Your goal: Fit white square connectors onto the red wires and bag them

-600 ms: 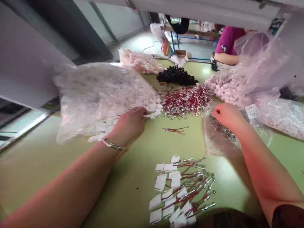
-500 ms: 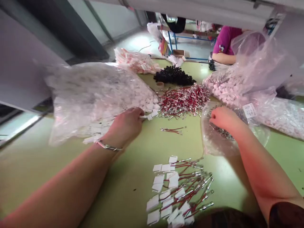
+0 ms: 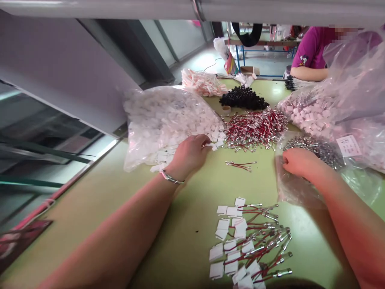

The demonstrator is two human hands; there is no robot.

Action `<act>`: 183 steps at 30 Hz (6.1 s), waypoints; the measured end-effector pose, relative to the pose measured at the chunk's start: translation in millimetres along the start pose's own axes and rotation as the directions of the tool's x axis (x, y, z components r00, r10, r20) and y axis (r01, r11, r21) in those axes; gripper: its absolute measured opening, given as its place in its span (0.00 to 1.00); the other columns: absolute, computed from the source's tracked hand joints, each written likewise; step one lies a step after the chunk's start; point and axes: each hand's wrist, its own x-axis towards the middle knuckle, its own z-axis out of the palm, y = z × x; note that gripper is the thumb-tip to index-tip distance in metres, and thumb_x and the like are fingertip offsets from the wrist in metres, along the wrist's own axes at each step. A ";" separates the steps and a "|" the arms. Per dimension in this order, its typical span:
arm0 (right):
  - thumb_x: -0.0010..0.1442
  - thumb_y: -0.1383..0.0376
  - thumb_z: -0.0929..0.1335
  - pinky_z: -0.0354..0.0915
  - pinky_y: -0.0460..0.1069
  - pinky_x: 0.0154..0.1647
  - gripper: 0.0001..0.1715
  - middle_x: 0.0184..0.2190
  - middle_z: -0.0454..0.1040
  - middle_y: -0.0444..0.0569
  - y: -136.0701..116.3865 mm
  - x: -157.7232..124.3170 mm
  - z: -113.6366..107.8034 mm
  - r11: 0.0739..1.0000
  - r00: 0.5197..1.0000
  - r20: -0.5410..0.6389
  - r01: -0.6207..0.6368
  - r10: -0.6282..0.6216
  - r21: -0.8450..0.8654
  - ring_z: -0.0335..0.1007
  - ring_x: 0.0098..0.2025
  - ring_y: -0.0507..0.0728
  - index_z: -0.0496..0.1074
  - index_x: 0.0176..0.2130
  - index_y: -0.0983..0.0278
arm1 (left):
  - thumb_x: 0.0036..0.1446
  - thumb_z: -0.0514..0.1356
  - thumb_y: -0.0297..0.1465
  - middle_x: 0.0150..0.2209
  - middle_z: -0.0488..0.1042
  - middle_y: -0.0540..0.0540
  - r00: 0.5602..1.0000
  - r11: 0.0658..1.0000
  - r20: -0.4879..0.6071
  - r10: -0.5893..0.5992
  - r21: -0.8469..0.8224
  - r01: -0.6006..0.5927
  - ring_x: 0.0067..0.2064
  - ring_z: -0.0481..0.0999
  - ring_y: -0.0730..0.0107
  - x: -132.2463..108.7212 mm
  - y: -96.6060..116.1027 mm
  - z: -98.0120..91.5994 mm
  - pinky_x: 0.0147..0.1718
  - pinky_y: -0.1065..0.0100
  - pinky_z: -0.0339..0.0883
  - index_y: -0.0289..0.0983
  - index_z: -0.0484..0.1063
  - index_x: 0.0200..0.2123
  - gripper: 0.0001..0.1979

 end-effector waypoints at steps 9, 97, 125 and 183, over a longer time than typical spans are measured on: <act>0.60 0.65 0.59 0.50 0.48 0.25 0.09 0.27 0.74 0.48 -11.3 -4.5 -1.0 0.983 0.969 -0.246 0.061 -0.016 0.174 0.64 0.25 0.53 0.67 0.32 0.62 | 0.50 0.59 0.36 0.27 0.75 0.47 0.964 0.689 0.265 -0.023 -0.695 0.207 0.29 0.75 0.68 -7.6 17.5 3.9 0.28 0.70 0.66 0.35 0.72 0.36 0.12; 0.58 0.66 0.66 0.56 0.46 0.25 0.08 0.25 0.74 0.44 -67.5 -2.7 -34.2 0.728 0.977 -0.129 0.213 -0.170 0.651 0.64 0.23 0.49 0.69 0.27 0.63 | 0.52 0.62 0.36 0.22 0.74 0.49 0.925 0.564 0.356 0.133 -0.795 0.224 0.24 0.72 0.71 -39.4 60.0 7.3 0.25 0.70 0.65 0.35 0.71 0.31 0.09; 0.62 0.65 0.62 0.55 0.50 0.29 0.11 0.39 0.74 0.56 -10.1 -11.6 26.8 0.992 0.968 -0.229 -0.118 0.106 -0.039 0.72 0.35 0.59 0.73 0.38 0.65 | 0.58 0.55 0.34 0.24 0.70 0.51 0.904 0.598 0.394 0.166 -0.769 0.225 0.24 0.65 0.76 -50.3 80.9 21.1 0.24 0.72 0.58 0.35 0.71 0.32 0.09; 0.60 0.56 0.63 0.58 0.49 0.29 0.18 0.29 0.77 0.51 2.0 -3.5 13.6 0.949 0.901 -0.357 -0.152 0.248 0.275 0.70 0.29 0.57 0.75 0.31 0.63 | 0.58 0.58 0.27 0.31 0.70 0.44 0.908 0.887 0.152 0.391 -0.324 -0.328 0.36 0.68 0.63 -29.2 72.0 40.4 0.37 0.61 0.65 0.35 0.71 0.26 0.08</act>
